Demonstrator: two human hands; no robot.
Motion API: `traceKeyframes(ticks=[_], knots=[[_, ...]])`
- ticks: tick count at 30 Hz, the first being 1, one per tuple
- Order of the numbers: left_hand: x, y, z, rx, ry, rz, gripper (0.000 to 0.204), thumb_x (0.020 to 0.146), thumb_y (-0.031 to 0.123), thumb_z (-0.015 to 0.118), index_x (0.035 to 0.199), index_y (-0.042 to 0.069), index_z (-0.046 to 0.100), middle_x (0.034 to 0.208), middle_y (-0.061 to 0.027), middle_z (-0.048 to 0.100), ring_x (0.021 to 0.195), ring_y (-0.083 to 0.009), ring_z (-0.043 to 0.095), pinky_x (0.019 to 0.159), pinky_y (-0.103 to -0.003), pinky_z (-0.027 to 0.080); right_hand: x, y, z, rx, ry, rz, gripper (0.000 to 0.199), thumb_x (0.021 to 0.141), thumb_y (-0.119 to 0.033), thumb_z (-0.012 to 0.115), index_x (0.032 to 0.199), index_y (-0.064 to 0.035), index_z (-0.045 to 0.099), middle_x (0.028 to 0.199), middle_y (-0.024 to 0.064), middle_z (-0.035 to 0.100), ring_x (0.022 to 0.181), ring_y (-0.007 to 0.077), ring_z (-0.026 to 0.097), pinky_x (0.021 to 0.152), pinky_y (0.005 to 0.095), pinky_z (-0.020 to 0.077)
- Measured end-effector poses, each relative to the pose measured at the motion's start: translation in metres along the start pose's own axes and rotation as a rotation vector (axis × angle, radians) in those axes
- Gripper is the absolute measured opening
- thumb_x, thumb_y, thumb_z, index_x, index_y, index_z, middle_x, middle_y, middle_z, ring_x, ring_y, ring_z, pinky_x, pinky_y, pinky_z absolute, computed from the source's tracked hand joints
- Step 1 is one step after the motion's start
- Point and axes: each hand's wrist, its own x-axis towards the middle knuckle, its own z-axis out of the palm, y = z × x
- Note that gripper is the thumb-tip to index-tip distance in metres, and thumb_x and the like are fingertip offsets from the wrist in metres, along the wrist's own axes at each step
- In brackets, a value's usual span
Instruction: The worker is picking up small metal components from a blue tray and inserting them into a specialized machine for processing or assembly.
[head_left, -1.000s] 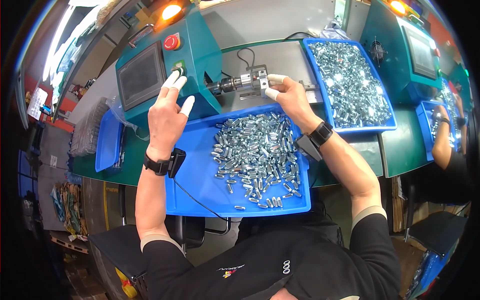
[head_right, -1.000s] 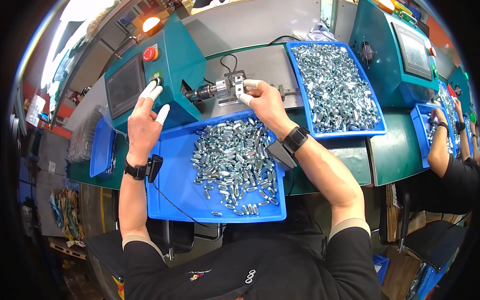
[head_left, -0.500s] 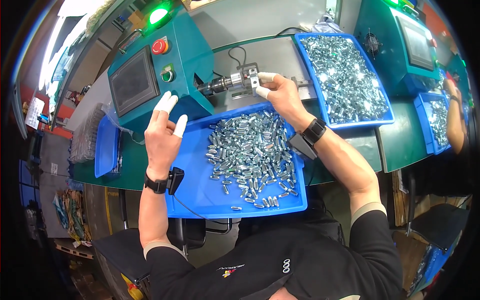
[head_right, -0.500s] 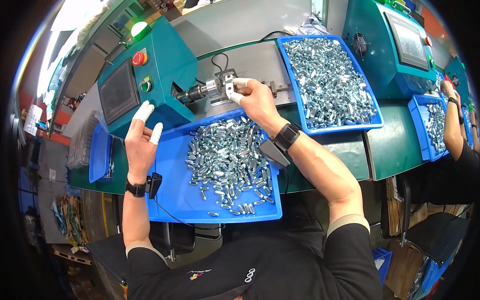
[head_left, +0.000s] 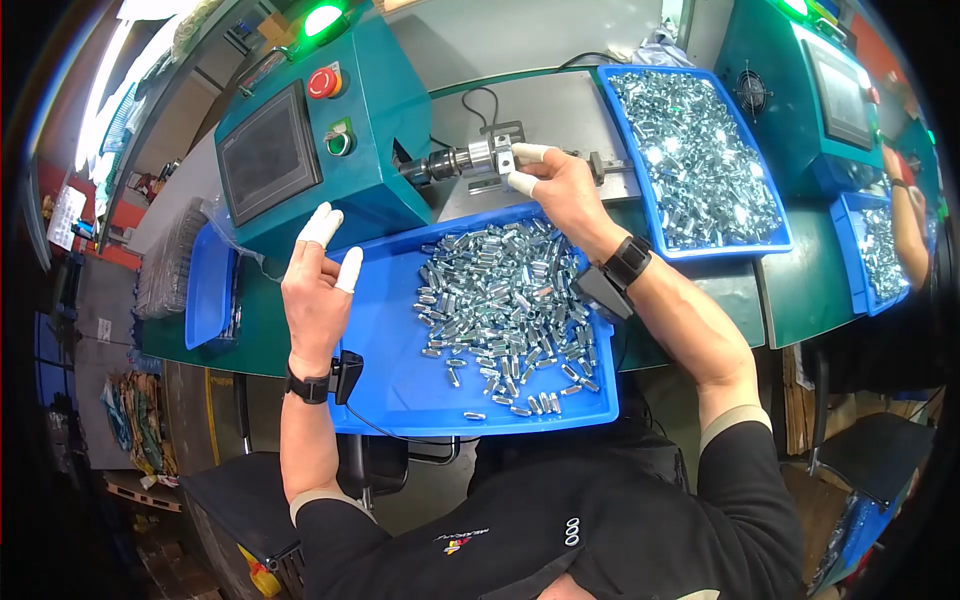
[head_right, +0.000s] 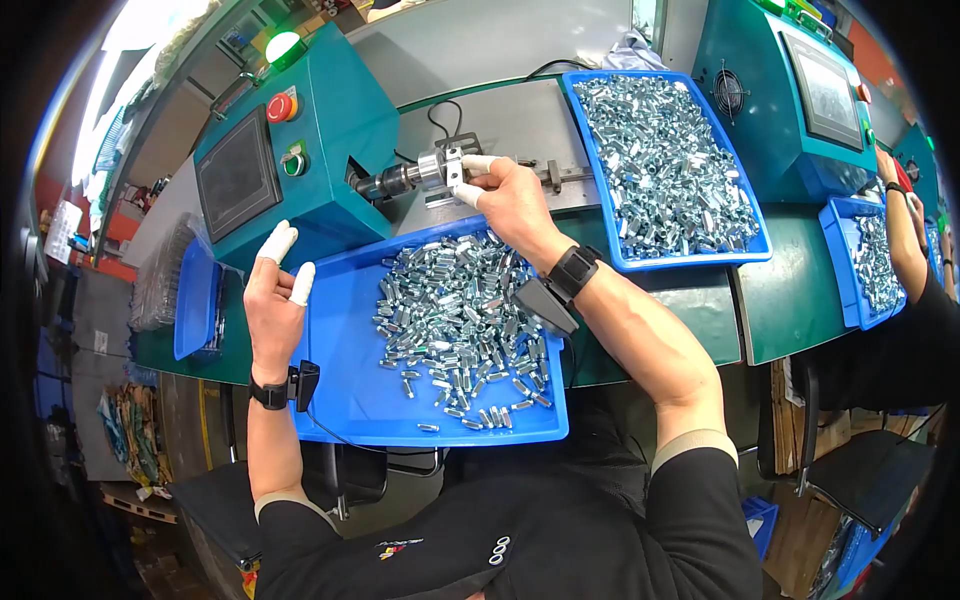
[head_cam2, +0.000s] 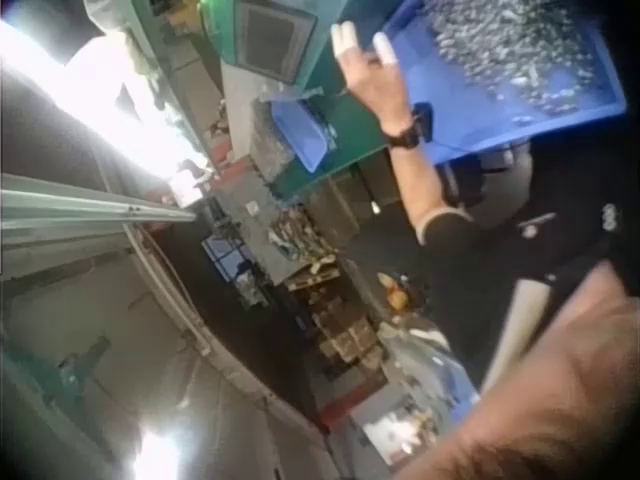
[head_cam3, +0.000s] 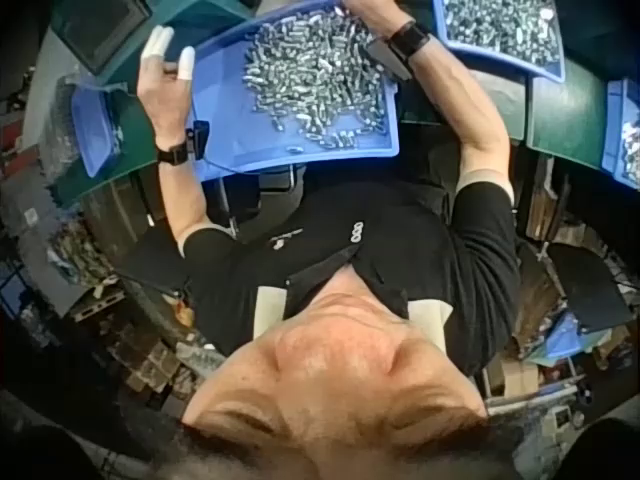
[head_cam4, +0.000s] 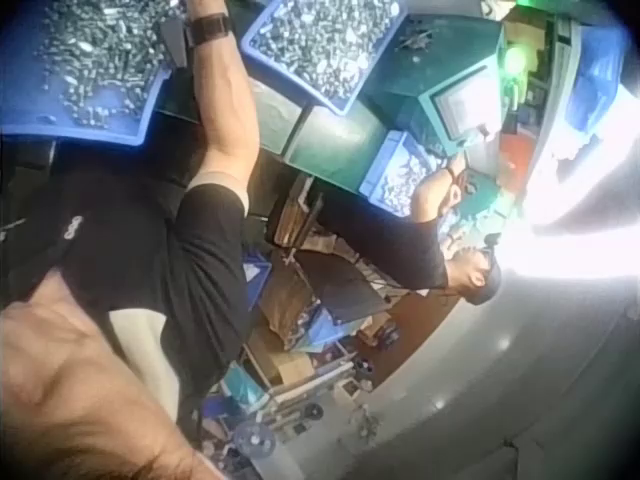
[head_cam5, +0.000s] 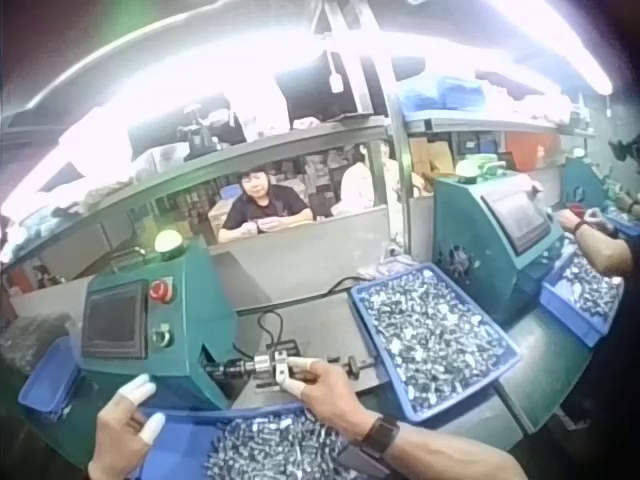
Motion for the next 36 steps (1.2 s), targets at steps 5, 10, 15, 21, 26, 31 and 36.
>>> traceKeyframes(ticks=[5, 10, 15, 21, 26, 31, 36], knots=[[0.001, 0.001, 0.001, 0.010, -0.004, -0.001, 0.049, 0.092, 0.004, 0.080, 0.140, 0.003, 0.068, 0.151, -0.0128, 0.065, 0.060, -0.0082, 0.052, 0.060, -0.025, 0.050, -0.001, -0.008, -0.001, -0.031, -0.027, 0.030, 0.046, 0.095, -0.010, 0.080, 0.139, -0.0008, 0.070, 0.111, 0.0110, 0.080, 0.097, 0.0130, 0.071, 0.089, 0.0280, 0.0556], [-0.001, 0.000, 0.003, 0.005, -0.006, 0.004, 0.044, 0.090, 0.004, 0.080, 0.134, 0.003, 0.070, 0.150, -0.0153, 0.065, 0.056, -0.0118, 0.059, 0.058, -0.027, 0.054, -0.003, -0.011, -0.005, -0.102, -0.052, 0.023, 0.050, 0.095, -0.011, 0.080, 0.143, -0.0028, 0.068, 0.116, 0.0113, 0.078, 0.101, 0.0126, 0.069, 0.092, 0.0288, 0.0543], [-0.002, 0.000, 0.003, 0.011, -0.024, 0.008, 0.044, 0.091, 0.004, 0.080, 0.133, 0.002, 0.070, 0.149, -0.0155, 0.065, 0.056, -0.0119, 0.059, 0.059, -0.027, 0.054, -0.005, -0.025, -0.009, -0.086, -0.109, 0.087, 0.051, 0.097, -0.010, 0.077, 0.147, -0.0035, 0.065, 0.125, 0.0127, 0.076, 0.112, 0.0145, 0.067, 0.099, 0.0290, 0.0519], [-0.010, 0.008, 0.010, -0.062, -0.067, -0.023, 0.043, 0.091, 0.005, 0.080, 0.133, 0.003, 0.070, 0.146, -0.0153, 0.067, 0.056, -0.0126, 0.059, 0.059, -0.028, 0.054, 0.000, -0.028, -0.021, -0.125, -0.200, 0.104, 0.049, 0.099, -0.012, 0.074, 0.147, -0.0040, 0.065, 0.123, 0.0088, 0.076, 0.112, 0.0127, 0.066, 0.097, 0.0290, 0.0523], [-0.031, 0.004, 0.014, -0.083, -0.195, -0.097, 0.041, 0.091, 0.008, 0.081, 0.131, 0.005, 0.072, 0.137, -0.0147, 0.071, 0.057, -0.0159, 0.061, 0.062, -0.031, 0.055, 0.003, -0.027, -0.025, -0.043, -0.248, 0.139, 0.043, 0.102, -0.015, 0.070, 0.144, -0.0035, 0.068, 0.120, 0.0061, 0.076, 0.106, 0.0121, 0.067, 0.092, 0.0299, 0.0543], [-0.051, 0.000, 0.015, -0.063, -0.321, -0.110, 0.038, 0.091, 0.009, 0.081, 0.129, 0.006, 0.073, 0.126, -0.0135, 0.074, 0.066, -0.0215, 0.067, 0.067, -0.035, 0.057, 0.013, -0.050, -0.029, -0.282, -0.071, 0.167, 0.044, 0.100, -0.029, 0.073, 0.132, 0.0010, 0.070, 0.104, 0.0088, 0.077, 0.096, 0.0141, 0.071, 0.085, 0.0308, 0.0565], [-0.060, -0.006, 0.023, -0.056, -0.479, -0.076, 0.037, 0.090, 0.004, 0.079, 0.127, 0.005, 0.073, 0.114, -0.0114, 0.072, 0.076, -0.0230, 0.068, 0.072, -0.036, 0.057, 0.036, -0.036, -0.036, -0.687, 0.158, -0.083, 0.057, 0.093, -0.043, 0.080, 0.119, 0.0070, 0.069, 0.096, 0.0236, 0.077, 0.093, 0.0317, 0.077, 0.081, 0.0438, 0.0600]])
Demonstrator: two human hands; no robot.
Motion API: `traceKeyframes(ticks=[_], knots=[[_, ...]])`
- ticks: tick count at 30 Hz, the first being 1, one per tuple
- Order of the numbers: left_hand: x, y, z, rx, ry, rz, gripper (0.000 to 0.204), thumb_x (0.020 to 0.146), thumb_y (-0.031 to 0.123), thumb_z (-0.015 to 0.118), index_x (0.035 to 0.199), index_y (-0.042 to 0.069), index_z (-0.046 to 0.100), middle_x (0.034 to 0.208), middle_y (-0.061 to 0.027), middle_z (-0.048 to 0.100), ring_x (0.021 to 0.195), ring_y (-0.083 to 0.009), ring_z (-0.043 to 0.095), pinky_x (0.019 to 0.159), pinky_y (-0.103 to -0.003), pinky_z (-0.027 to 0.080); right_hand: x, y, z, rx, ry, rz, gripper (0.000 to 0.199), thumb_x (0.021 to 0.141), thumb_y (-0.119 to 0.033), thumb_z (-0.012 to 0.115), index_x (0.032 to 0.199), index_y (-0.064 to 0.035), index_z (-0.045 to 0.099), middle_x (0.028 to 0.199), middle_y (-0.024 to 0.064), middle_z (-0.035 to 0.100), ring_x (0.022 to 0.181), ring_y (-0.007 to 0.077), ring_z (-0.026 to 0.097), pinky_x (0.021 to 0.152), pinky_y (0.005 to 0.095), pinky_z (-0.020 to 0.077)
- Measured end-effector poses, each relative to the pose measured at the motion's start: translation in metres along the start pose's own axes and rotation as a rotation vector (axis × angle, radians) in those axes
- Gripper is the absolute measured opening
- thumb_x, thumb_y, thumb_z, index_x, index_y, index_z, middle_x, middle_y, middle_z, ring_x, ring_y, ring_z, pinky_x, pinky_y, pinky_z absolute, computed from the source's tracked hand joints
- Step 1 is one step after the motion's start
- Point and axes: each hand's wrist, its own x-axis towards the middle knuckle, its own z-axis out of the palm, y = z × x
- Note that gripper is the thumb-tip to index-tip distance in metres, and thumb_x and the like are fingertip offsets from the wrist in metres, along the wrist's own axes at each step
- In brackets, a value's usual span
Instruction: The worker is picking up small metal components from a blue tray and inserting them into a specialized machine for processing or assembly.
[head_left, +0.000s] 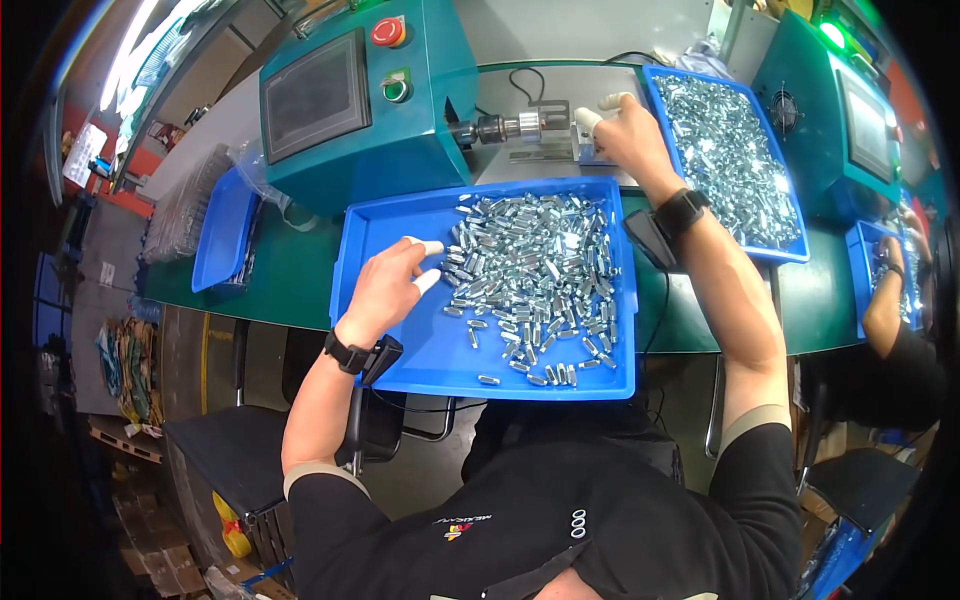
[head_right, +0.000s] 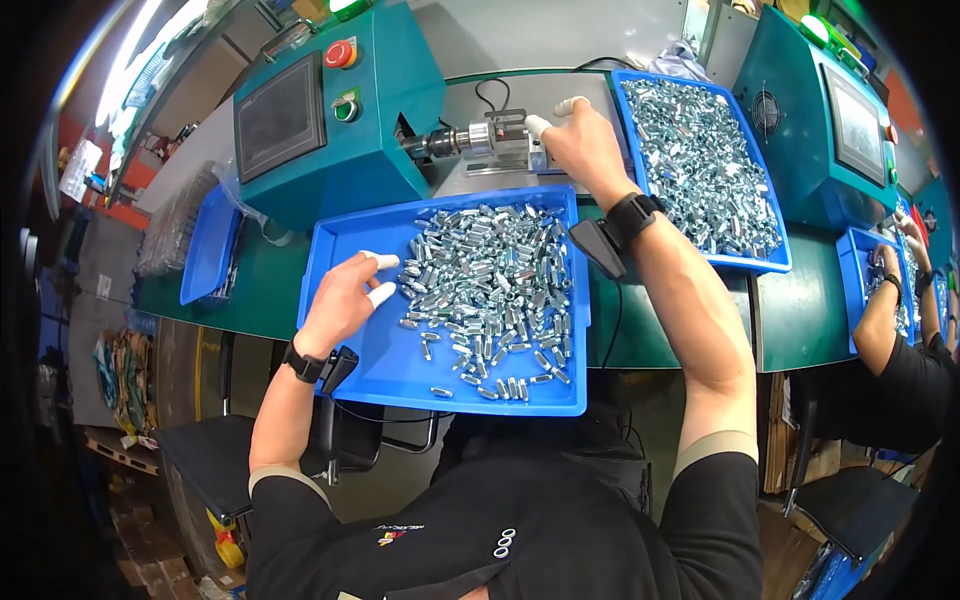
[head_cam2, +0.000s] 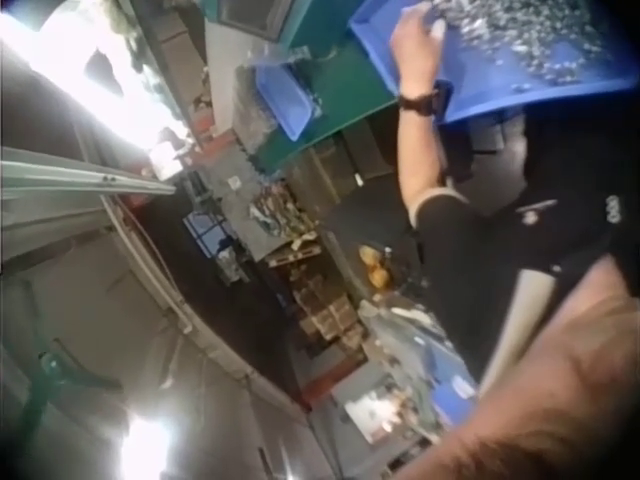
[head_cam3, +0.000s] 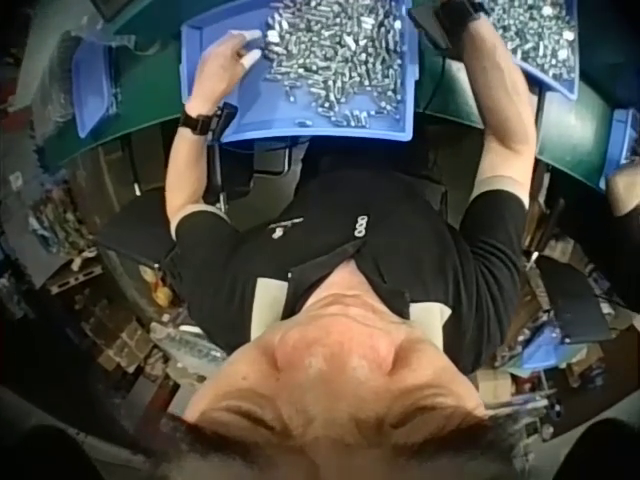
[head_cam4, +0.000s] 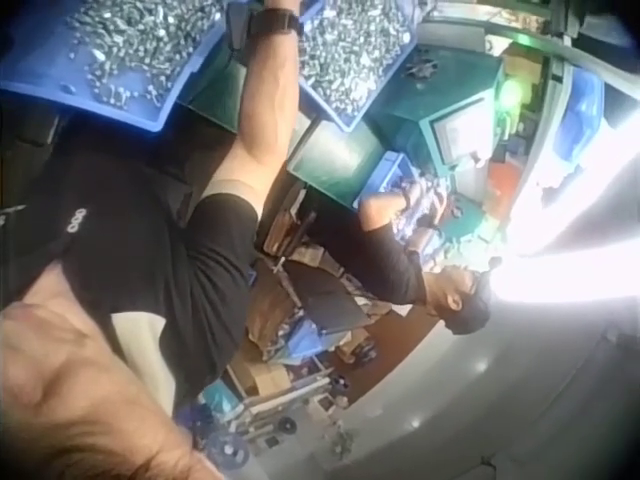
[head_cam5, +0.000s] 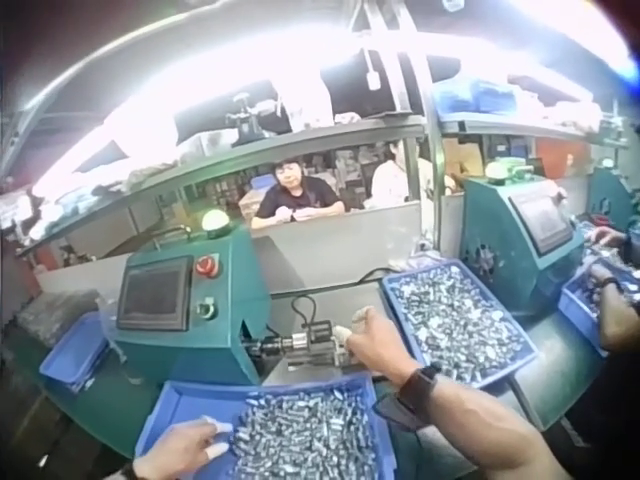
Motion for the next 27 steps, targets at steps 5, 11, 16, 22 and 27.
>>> traceKeyframes(ticks=[5, 11, 16, 22, 27], knots=[[0.000, -0.009, 0.007, 0.017, -0.078, 0.006, 0.032, 0.089, 0.003, 0.078, 0.121, 0.005, 0.074, 0.107, -0.0109, 0.070, 0.078, -0.0253, 0.069, 0.074, -0.038, 0.056, 0.007, -0.018, 0.009, -0.377, 0.021, -0.193, 0.058, 0.093, -0.038, 0.079, 0.127, 0.0052, 0.063, 0.094, 0.0252, 0.076, 0.084, 0.0369, 0.076, 0.075, 0.0470, 0.0601], [0.007, -0.010, 0.014, 0.144, -0.059, 0.065, 0.025, 0.089, 0.003, 0.077, 0.114, 0.005, 0.074, 0.102, -0.0108, 0.067, 0.078, -0.0276, 0.067, 0.072, -0.040, 0.054, 0.010, -0.045, 0.005, -0.575, -0.119, -0.272, 0.037, 0.086, -0.024, 0.076, 0.109, 0.0013, 0.063, 0.094, 0.0277, 0.074, 0.096, 0.0453, 0.073, 0.083, 0.0557, 0.0583], [0.011, -0.011, 0.019, 0.135, -0.044, 0.027, 0.020, 0.089, 0.004, 0.078, 0.108, 0.005, 0.073, 0.098, -0.0110, 0.066, 0.077, -0.0286, 0.066, 0.072, -0.041, 0.053, 0.013, -0.039, -0.014, -0.557, -0.031, -0.291, 0.035, 0.086, -0.024, 0.076, 0.108, -0.0006, 0.062, 0.093, 0.0249, 0.075, 0.094, 0.0451, 0.073, 0.083, 0.0564, 0.0578], [0.002, -0.005, 0.005, 0.005, 0.026, -0.012, 0.018, 0.089, 0.002, 0.078, 0.105, 0.002, 0.072, 0.094, -0.0102, 0.068, 0.076, -0.0240, 0.066, 0.071, -0.037, 0.054, 0.015, 0.027, -0.090, -0.614, 0.142, -0.181, 0.033, 0.088, -0.027, 0.075, 0.109, -0.0039, 0.064, 0.095, 0.0222, 0.075, 0.092, 0.0446, 0.072, 0.085, 0.0551, 0.0573], [0.004, 0.008, -0.006, -0.074, 0.029, -0.091, 0.016, 0.091, 0.001, 0.077, 0.106, 0.001, 0.071, 0.095, -0.0089, 0.071, 0.078, -0.0186, 0.066, 0.072, -0.032, 0.055, 0.007, 0.078, -0.148, -0.762, 0.306, -0.220, 0.043, 0.091, -0.033, 0.078, 0.120, -0.0028, 0.067, 0.096, 0.0206, 0.075, 0.090, 0.0418, 0.073, 0.085, 0.0524, 0.0576]])
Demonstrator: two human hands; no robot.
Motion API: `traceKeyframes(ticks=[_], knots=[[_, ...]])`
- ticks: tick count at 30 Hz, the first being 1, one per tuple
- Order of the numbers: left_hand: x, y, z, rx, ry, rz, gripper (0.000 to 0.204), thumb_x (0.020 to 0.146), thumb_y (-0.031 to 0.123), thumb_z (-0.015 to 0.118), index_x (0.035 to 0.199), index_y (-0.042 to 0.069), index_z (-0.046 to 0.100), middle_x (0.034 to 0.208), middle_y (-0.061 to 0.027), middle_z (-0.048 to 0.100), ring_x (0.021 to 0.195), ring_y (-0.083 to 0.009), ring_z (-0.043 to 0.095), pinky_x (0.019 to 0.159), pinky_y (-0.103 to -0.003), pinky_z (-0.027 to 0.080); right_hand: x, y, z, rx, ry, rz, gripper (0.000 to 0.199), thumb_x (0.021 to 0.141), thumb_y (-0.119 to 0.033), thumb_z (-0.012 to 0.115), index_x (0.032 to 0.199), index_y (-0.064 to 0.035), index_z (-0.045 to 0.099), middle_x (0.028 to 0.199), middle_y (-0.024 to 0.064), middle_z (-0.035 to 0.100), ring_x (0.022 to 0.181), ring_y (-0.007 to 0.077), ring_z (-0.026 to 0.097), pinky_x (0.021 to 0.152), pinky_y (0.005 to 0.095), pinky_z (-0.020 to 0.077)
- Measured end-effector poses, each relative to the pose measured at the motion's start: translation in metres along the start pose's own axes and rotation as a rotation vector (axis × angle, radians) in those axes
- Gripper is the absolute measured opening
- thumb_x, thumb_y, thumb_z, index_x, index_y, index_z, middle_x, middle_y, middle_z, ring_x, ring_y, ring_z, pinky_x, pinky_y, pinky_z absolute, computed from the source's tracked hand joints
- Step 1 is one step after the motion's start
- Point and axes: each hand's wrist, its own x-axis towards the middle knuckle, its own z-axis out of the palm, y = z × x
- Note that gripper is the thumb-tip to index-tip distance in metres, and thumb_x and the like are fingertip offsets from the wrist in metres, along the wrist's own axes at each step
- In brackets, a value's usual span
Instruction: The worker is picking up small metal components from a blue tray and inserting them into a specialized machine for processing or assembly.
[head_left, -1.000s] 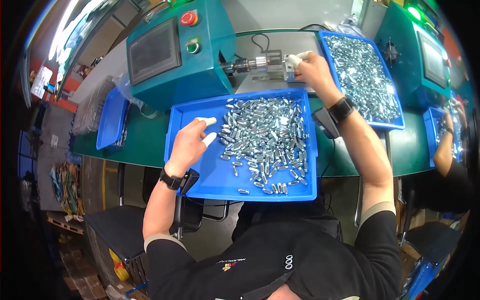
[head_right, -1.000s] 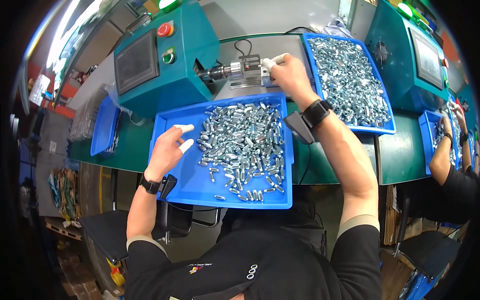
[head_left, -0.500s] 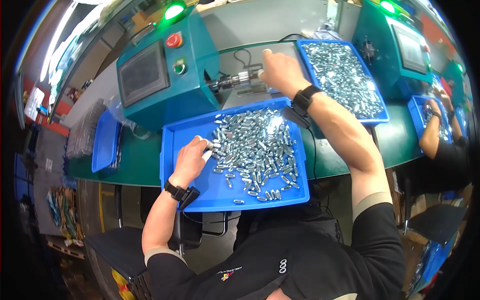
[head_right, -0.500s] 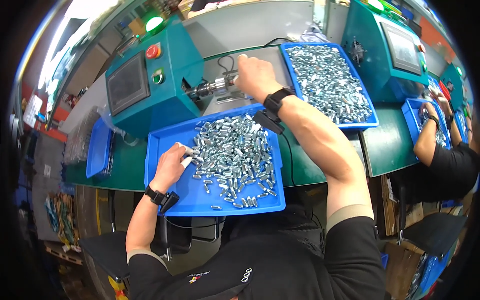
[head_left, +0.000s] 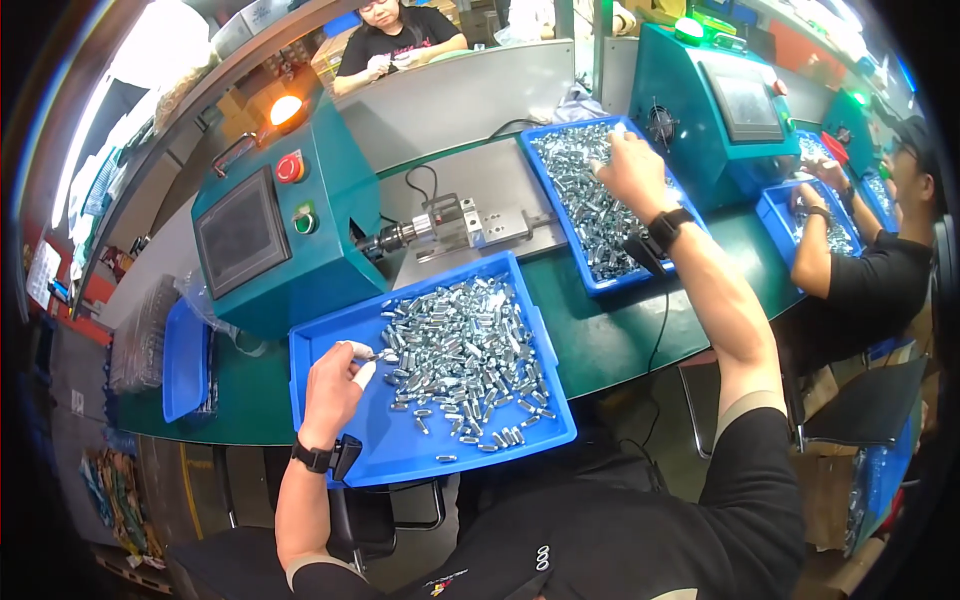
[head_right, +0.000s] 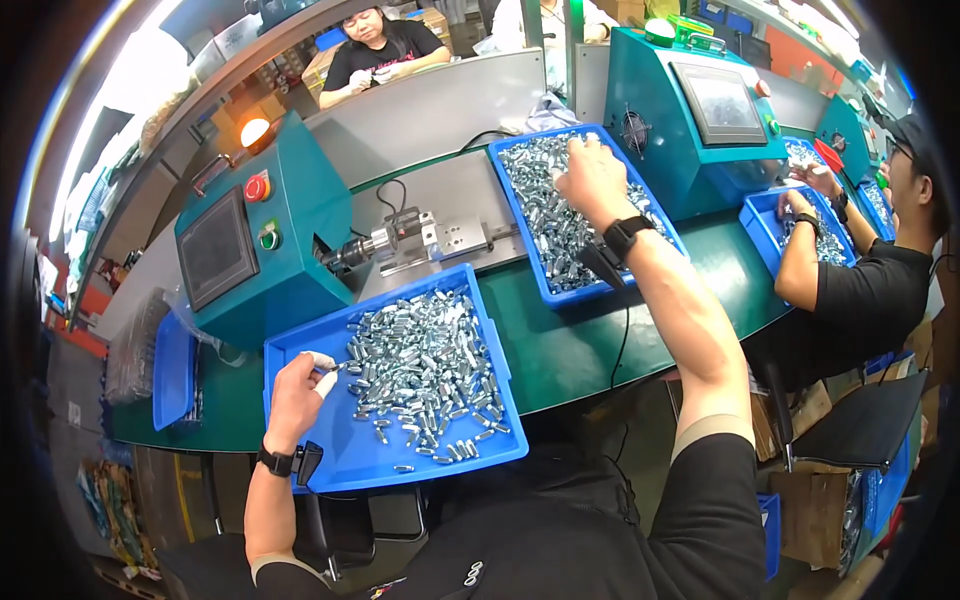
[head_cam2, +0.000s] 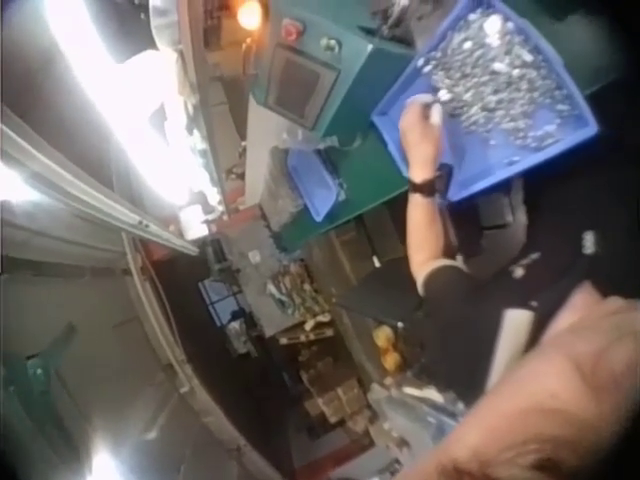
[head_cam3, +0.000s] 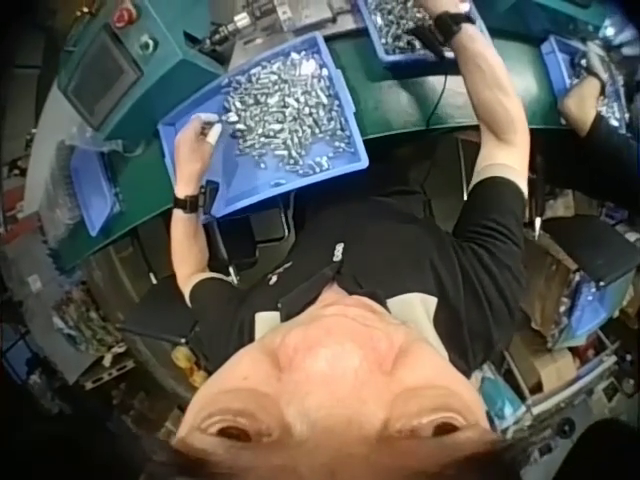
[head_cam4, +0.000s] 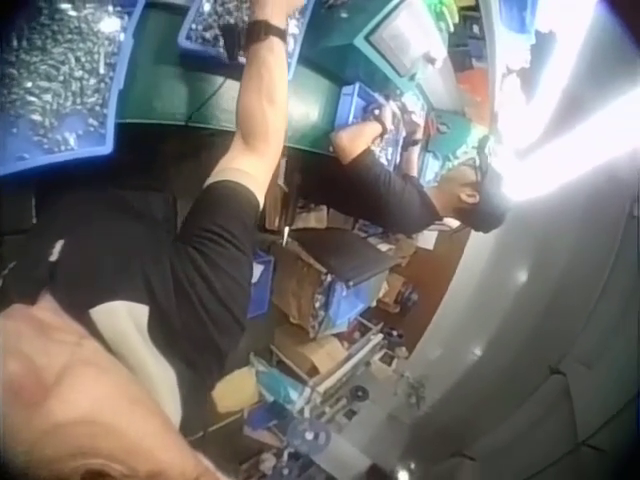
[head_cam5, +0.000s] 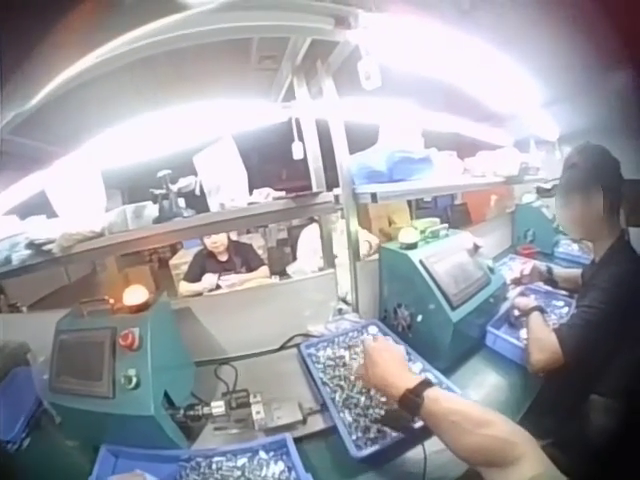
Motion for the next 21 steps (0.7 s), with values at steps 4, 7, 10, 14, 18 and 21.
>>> traceKeyframes(ticks=[4, 7, 10, 14, 18, 21], knots=[[0.017, 0.023, 0.002, -0.182, 0.032, 0.126, 0.016, 0.092, 0.000, 0.077, 0.106, 0.000, 0.070, 0.097, -0.0071, 0.073, 0.081, -0.0146, 0.067, 0.074, -0.029, 0.056, -0.028, -0.020, 0.002, 0.177, 0.177, -0.142, 0.040, 0.094, -0.027, 0.080, 0.123, -0.0011, 0.070, 0.098, 0.0183, 0.076, 0.087, 0.0334, 0.075, 0.081, 0.0446, 0.0595], [0.029, 0.055, 0.007, -0.190, 0.038, 0.184, 0.017, 0.092, 0.001, 0.078, 0.108, 0.001, 0.071, 0.094, -0.0058, 0.072, 0.079, -0.0133, 0.067, 0.072, -0.029, 0.056, -0.075, -0.072, -0.034, 0.816, -0.118, -0.094, 0.029, 0.097, -0.014, 0.080, 0.122, 0.0004, 0.074, 0.101, 0.0139, 0.078, 0.088, 0.0190, 0.074, 0.079, 0.0335, 0.0597], [0.031, 0.078, 0.014, -0.186, -0.009, 0.147, 0.017, 0.093, 0.002, 0.078, 0.109, 0.002, 0.071, 0.092, -0.0059, 0.073, 0.078, -0.0127, 0.068, 0.071, -0.029, 0.056, -0.117, -0.126, -0.039, 1.215, -0.410, -0.088, 0.024, 0.100, -0.012, 0.078, 0.121, -0.0004, 0.076, 0.104, 0.0075, 0.080, 0.091, 0.0093, 0.071, 0.078, 0.0275, 0.0584], [0.032, 0.094, 0.025, -0.183, -0.043, 0.193, 0.018, 0.093, 0.002, 0.078, 0.110, 0.002, 0.072, 0.090, -0.0057, 0.074, 0.075, -0.0118, 0.067, 0.068, -0.029, 0.055, -0.135, -0.170, -0.034, 1.418, -0.560, -0.076, 0.025, 0.098, -0.011, 0.080, 0.120, -0.0005, 0.076, 0.104, 0.0053, 0.079, 0.090, 0.0084, 0.071, 0.077, 0.0264, 0.0575], [0.032, 0.108, 0.030, -0.142, -0.061, 0.242, 0.018, 0.093, 0.003, 0.078, 0.110, 0.002, 0.072, 0.091, -0.0059, 0.075, 0.075, -0.0116, 0.068, 0.068, -0.029, 0.055, -0.139, -0.172, -0.039, 1.463, -0.691, -0.041, 0.023, 0.097, -0.010, 0.080, 0.118, -0.0003, 0.075, 0.100, 0.0036, 0.077, 0.090, 0.0072, 0.069, 0.075, 0.0261, 0.0562], [0.033, 0.113, 0.035, -0.167, -0.067, 0.249, 0.018, 0.093, 0.003, 0.079, 0.110, 0.002, 0.072, 0.092, -0.0062, 0.075, 0.076, -0.0115, 0.069, 0.068, -0.028, 0.056, -0.142, -0.169, -0.031, 1.449, -0.828, 0.020, 0.024, 0.098, -0.009, 0.079, 0.120, 0.0000, 0.073, 0.099, 0.0028, 0.075, 0.089, 0.0064, 0.068, 0.074, 0.0260, 0.0551]])
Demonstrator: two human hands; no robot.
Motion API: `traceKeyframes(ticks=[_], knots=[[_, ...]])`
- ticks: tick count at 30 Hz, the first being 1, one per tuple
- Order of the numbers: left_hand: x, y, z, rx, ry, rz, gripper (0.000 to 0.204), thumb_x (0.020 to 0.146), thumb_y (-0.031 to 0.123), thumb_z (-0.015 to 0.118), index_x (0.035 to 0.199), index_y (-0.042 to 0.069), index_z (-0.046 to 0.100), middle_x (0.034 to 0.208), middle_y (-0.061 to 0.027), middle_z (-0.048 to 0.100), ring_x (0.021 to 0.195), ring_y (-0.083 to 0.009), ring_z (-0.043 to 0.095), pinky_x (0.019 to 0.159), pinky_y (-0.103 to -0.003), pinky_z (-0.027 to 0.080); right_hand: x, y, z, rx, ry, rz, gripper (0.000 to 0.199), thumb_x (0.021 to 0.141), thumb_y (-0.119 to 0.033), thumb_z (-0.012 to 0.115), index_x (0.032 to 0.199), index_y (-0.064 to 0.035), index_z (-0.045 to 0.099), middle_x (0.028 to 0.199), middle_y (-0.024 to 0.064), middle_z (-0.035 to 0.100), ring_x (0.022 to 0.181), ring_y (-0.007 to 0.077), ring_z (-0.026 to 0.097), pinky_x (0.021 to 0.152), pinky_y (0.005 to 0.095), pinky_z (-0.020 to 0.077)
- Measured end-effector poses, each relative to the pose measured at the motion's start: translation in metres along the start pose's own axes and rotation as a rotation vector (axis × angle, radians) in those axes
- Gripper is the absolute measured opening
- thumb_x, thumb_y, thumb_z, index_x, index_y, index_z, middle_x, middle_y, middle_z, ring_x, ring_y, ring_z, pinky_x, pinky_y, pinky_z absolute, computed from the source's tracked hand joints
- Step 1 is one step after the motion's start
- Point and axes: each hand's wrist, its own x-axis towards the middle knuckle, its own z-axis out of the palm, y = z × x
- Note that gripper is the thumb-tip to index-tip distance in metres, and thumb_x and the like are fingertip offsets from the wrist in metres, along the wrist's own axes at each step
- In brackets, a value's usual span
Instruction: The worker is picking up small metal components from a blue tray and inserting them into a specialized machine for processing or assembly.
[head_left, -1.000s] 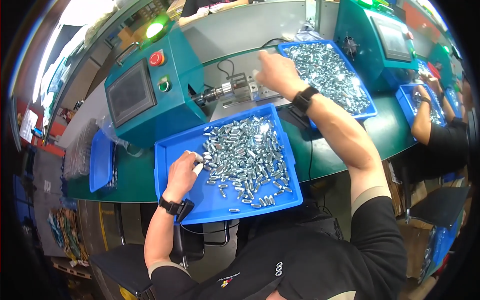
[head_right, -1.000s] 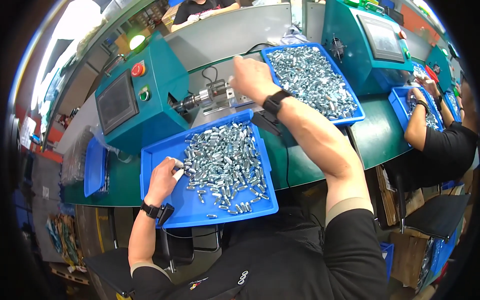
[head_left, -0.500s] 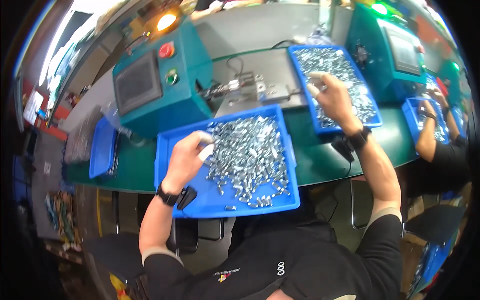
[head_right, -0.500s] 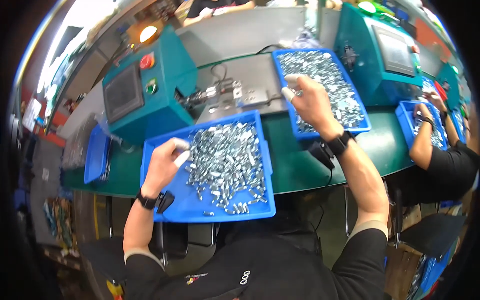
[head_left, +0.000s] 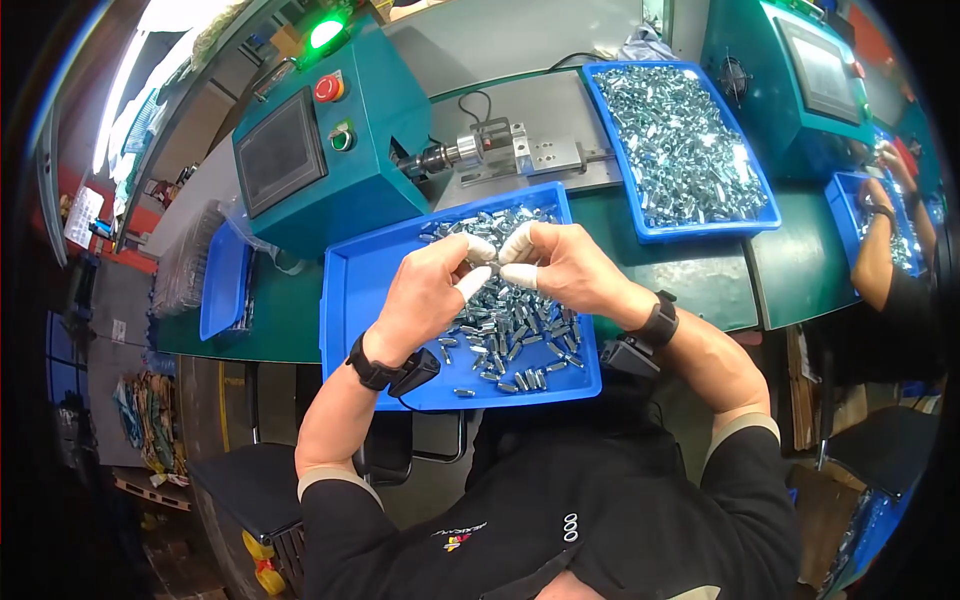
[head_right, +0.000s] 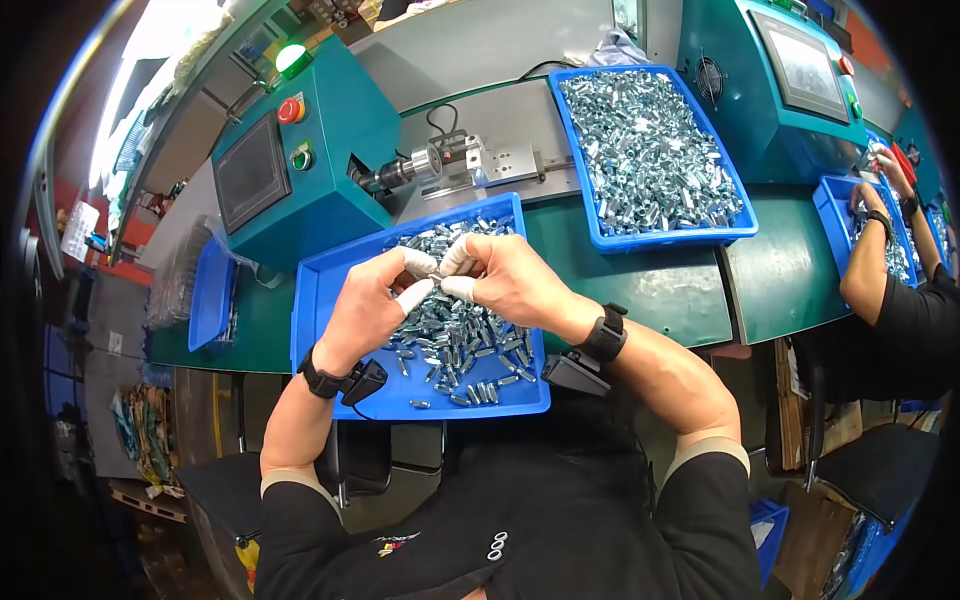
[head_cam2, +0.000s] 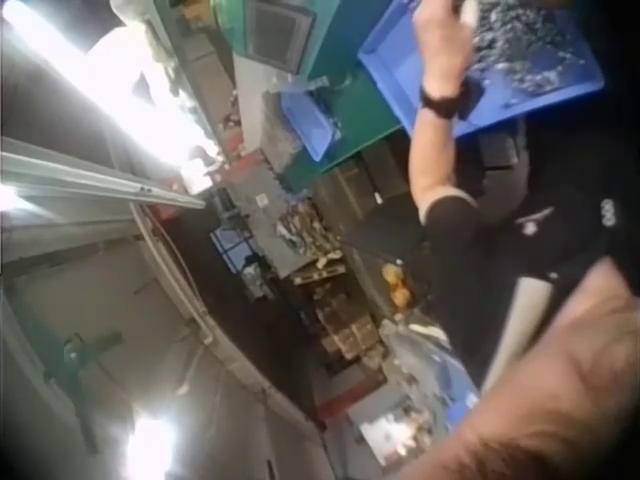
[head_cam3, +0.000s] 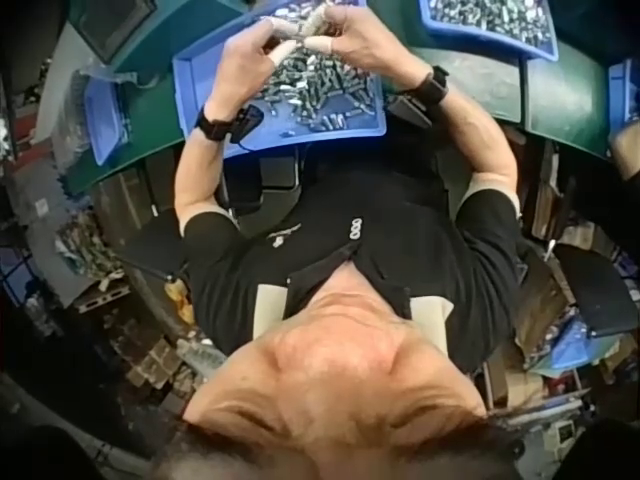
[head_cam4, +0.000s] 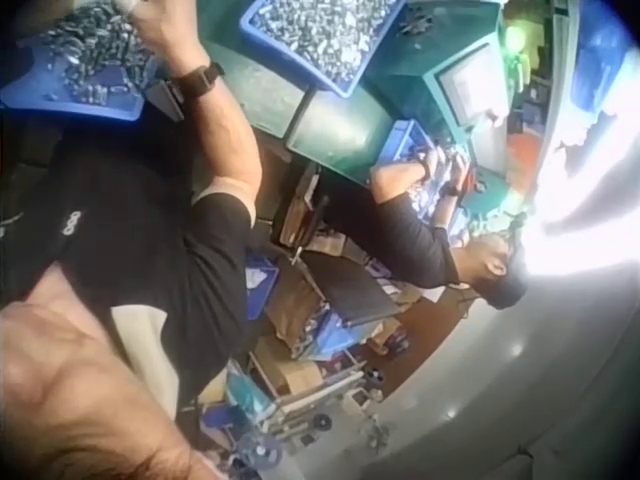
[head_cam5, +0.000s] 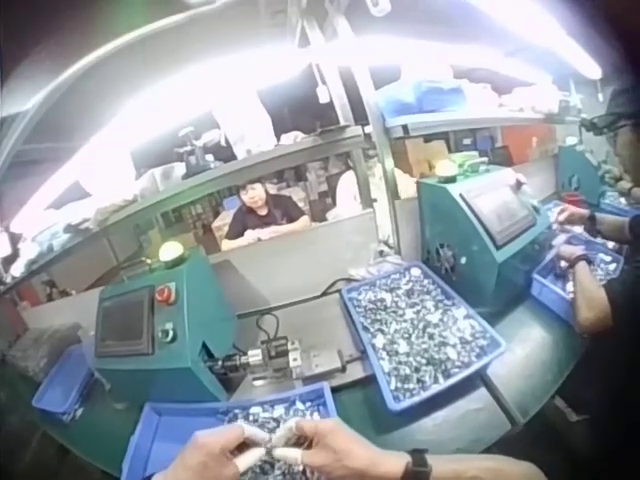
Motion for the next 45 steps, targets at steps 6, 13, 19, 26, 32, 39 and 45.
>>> traceKeyframes(ticks=[6, 13, 19, 26, 32, 39, 45], knots=[[0.008, -0.006, 0.017, -0.206, 0.157, 0.012, 0.018, 0.093, 0.003, 0.077, 0.110, 0.003, 0.072, 0.089, -0.0098, 0.074, 0.071, -0.0152, 0.069, 0.065, -0.032, 0.056, 0.000, 0.012, 0.007, 0.181, 0.076, -0.126, 0.029, 0.100, -0.009, 0.076, 0.126, -0.0007, 0.067, 0.103, 0.0032, 0.074, 0.091, 0.0071, 0.068, 0.072, 0.0255, 0.0543], [0.021, -0.010, 0.017, -0.028, 0.190, 0.098, 0.020, 0.090, 0.005, 0.079, 0.108, 0.004, 0.072, 0.092, -0.0093, 0.071, 0.072, -0.0212, 0.071, 0.064, -0.036, 0.056, 0.014, 0.007, 0.005, 0.355, 0.206, -0.006, 0.028, 0.101, -0.011, 0.076, 0.127, -0.0025, 0.068, 0.107, 0.0052, 0.076, 0.096, 0.0104, 0.072, 0.072, 0.0256, 0.0561], [0.039, -0.011, 0.023, 0.120, 0.227, 0.171, 0.018, 0.089, -0.001, 0.079, 0.105, 0.002, 0.073, 0.094, -0.0077, 0.069, 0.076, -0.0186, 0.071, 0.068, -0.031, 0.058, 0.022, 0.012, 0.000, 0.416, 0.300, -0.047, 0.025, 0.101, -0.013, 0.076, 0.123, -0.0030, 0.070, 0.106, 0.0053, 0.077, 0.094, 0.0107, 0.073, 0.071, 0.0248, 0.0561], [0.087, -0.014, 0.024, 0.173, 0.275, 0.301, 0.016, 0.089, 0.000, 0.077, 0.104, 0.003, 0.075, 0.093, -0.0096, 0.070, 0.081, -0.0224, 0.071, 0.071, -0.034, 0.057, 0.024, 0.025, -0.017, 0.240, 0.474, -0.149, 0.027, 0.103, -0.016, 0.075, 0.125, -0.0016, 0.071, 0.105, 0.0045, 0.077, 0.091, 0.0081, 0.070, 0.071, 0.0236, 0.0539], [0.154, -0.020, 0.009, 0.345, 0.267, 0.370, 0.015, 0.088, 0.005, 0.077, 0.103, 0.006, 0.076, 0.093, -0.0098, 0.071, 0.089, -0.0286, 0.067, 0.078, -0.040, 0.055, 0.019, 0.034, -0.014, 0.107, 0.542, -0.124, 0.027, 0.104, -0.016, 0.073, 0.125, 0.0002, 0.072, 0.100, 0.0032, 0.077, 0.088, 0.0061, 0.067, 0.072, 0.0233, 0.0521], [0.174, -0.039, 0.015, 0.425, 0.189, 0.281, 0.015, 0.088, 0.008, 0.076, 0.103, 0.009, 0.077, 0.092, -0.0086, 0.072, 0.094, -0.0314, 0.065, 0.082, -0.044, 0.053, 0.023, 0.033, -0.008, 0.097, 0.548, -0.209, 0.022, 0.102, -0.019, 0.074, 0.112, 0.0009, 0.076, 0.084, 0.0038, 0.073, 0.072, 0.0073, 0.058, 0.065, 0.0278, 0.0498], [0.177, -0.044, 0.015, 0.425, 0.165, 0.284, 0.015, 0.088, 0.007, 0.075, 0.103, 0.008, 0.077, 0.091, -0.0089, 0.071, 0.092, -0.0322, 0.065, 0.082, -0.044, 0.053, 0.019, 0.032, -0.009, 0.090, 0.479, -0.162, 0.023, 0.104, -0.018, 0.071, 0.116, 0.0017, 0.075, 0.093, 0.0040, 0.076, 0.080, 0.0076, 0.064, 0.070, 0.0266, 0.0523]])
